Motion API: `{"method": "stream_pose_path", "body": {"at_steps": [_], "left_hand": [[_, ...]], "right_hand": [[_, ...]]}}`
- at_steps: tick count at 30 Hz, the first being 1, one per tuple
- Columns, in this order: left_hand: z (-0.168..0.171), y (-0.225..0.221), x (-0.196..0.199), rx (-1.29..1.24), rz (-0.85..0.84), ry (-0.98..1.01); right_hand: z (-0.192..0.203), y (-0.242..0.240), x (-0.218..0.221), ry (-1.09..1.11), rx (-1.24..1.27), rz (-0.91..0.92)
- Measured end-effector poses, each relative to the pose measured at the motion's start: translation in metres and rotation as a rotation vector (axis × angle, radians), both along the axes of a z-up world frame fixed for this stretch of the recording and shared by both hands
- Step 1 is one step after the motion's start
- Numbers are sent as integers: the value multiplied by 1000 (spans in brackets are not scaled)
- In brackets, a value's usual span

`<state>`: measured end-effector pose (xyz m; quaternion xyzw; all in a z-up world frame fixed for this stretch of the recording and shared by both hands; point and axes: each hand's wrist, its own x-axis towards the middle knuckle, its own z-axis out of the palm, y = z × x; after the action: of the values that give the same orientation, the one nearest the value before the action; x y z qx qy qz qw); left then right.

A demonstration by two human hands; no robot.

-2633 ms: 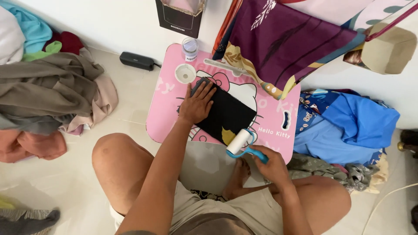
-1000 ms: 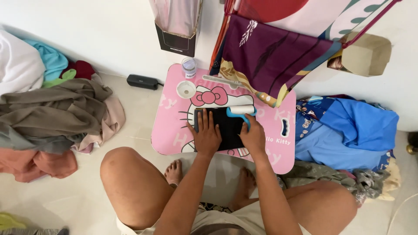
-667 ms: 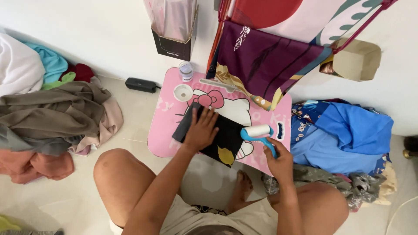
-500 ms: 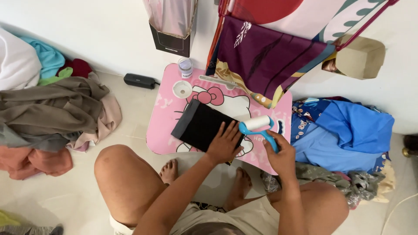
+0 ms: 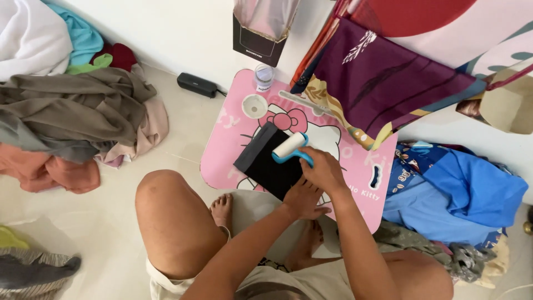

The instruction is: Cleaning a black pouch with a lint roller and placing it into a plastic bag for packaging.

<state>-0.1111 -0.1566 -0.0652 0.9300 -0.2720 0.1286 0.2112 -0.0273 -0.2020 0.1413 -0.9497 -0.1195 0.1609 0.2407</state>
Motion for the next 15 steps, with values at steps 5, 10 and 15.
{"method": "stream_pose_path", "body": {"at_steps": [5,10,15], "left_hand": [[24,10,4,-120,-55,2],[40,14,3,30,-62,67],[27,12,6,-62,-19,-70]], "right_hand": [[-17,34,40,-44,51,50],[-2,40,38,-88,120,52],[44,5,-7,-38,112,49]]}}
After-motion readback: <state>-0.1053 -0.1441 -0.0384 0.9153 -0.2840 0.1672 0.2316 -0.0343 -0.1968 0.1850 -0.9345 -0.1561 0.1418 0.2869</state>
